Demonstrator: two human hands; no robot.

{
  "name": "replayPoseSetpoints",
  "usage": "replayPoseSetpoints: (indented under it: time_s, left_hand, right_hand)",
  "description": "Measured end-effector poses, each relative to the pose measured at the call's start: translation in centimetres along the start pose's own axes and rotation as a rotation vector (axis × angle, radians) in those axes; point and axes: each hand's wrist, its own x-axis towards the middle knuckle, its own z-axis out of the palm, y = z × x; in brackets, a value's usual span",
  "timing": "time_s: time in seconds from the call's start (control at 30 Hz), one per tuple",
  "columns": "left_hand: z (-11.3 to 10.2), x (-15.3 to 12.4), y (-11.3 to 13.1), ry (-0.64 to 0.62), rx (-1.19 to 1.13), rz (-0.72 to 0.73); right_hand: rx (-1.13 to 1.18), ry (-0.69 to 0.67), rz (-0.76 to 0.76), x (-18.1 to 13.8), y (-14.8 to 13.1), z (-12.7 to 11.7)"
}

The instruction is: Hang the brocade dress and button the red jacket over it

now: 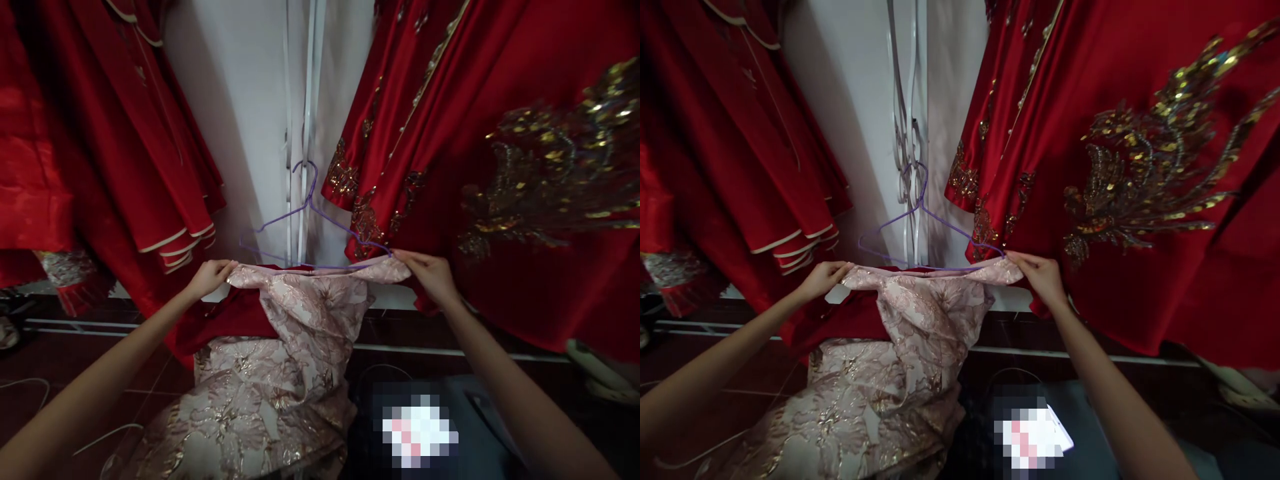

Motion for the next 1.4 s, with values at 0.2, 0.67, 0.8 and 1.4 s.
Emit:
replayPoseSetpoints:
  time_s: [0.2, 0.67, 0.8, 1.4]
  left_hand:
    - [0.4, -0.1, 5.6, 0.175, 0.272, 0.148]
    - [7.6, 3.5, 12.5, -0.156, -0.006, 0.415]
    - [7.0, 3.2, 12.5, -0.149, -0.074, 0.382]
    - [8.6, 2.6, 12.5, -0.108, -0.053, 0.354]
  right_hand:
    - [-0.297, -0.454, -0.098, -5.6, -0.2, 1.3]
    - [-0.553, 0.041, -0.443, 2.2, -4.3, -0.4]
    - [-0.651, 0.115, -0.424, 2.6, -1.1, -2.1]
    - [-0.538, 0.154, -0.616, 2.1, -6.7, 1.3]
